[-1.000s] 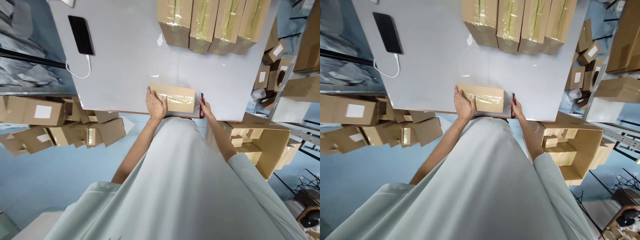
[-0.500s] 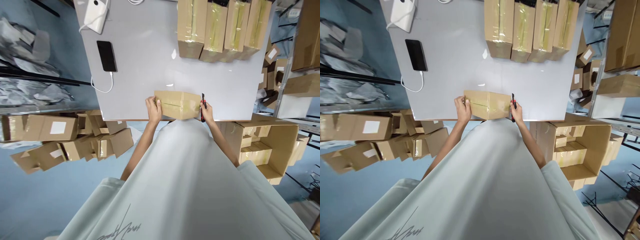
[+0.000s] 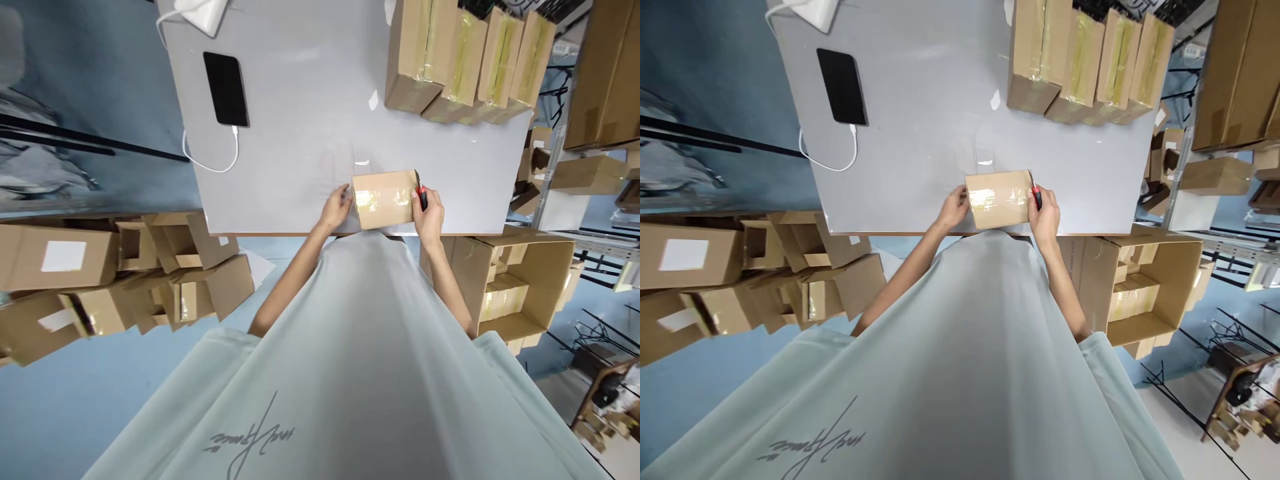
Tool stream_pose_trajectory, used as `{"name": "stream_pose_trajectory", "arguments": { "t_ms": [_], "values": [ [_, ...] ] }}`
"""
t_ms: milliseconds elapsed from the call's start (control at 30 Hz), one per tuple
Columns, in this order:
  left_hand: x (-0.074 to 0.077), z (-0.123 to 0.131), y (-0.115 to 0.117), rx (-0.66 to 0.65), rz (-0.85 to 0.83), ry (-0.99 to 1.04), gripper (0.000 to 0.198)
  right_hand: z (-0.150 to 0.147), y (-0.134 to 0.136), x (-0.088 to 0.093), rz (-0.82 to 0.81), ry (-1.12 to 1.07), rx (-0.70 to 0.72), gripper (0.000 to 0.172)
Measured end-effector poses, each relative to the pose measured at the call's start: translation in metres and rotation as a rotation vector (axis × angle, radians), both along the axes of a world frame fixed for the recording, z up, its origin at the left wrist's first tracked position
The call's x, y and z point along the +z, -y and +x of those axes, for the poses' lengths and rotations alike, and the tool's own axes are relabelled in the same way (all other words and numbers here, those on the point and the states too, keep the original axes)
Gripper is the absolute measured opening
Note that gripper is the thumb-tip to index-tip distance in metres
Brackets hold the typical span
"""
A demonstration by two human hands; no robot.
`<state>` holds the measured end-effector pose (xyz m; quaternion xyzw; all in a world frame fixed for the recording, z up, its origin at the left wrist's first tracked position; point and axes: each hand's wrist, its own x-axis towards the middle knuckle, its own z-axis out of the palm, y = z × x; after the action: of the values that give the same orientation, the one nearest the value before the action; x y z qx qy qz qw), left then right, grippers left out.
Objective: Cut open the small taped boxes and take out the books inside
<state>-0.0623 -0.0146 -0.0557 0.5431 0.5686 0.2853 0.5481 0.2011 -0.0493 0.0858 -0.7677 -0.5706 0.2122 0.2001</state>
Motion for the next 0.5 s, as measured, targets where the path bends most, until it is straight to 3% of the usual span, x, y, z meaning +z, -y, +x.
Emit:
{"name": "stream_pose_trajectory", "arguments": {
  "t_ms": [100,267,400,500],
  "values": [
    [0.032,-0.023,-0.017,0.04,0.057,0.032,0.048,-0.005,0.007,-0.001,-0.007,0.071,-0.017,0.05],
    [0.096,-0.035,-0.045,-0.106,0.107,0.082,0.027,-0.01,0.015,0.016,-0.005,0.179,-0.083,0.054],
    [0.11,-0.033,-0.057,-0.148,0.061,0.081,0.016,-0.023,0.021,0.054,-0.041,0.12,-0.131,0.058],
    [0.107,-0.032,-0.063,-0.15,0.007,0.082,0.017,-0.047,0.028,0.078,-0.253,-0.082,-0.075,0.055]
  ]
}}
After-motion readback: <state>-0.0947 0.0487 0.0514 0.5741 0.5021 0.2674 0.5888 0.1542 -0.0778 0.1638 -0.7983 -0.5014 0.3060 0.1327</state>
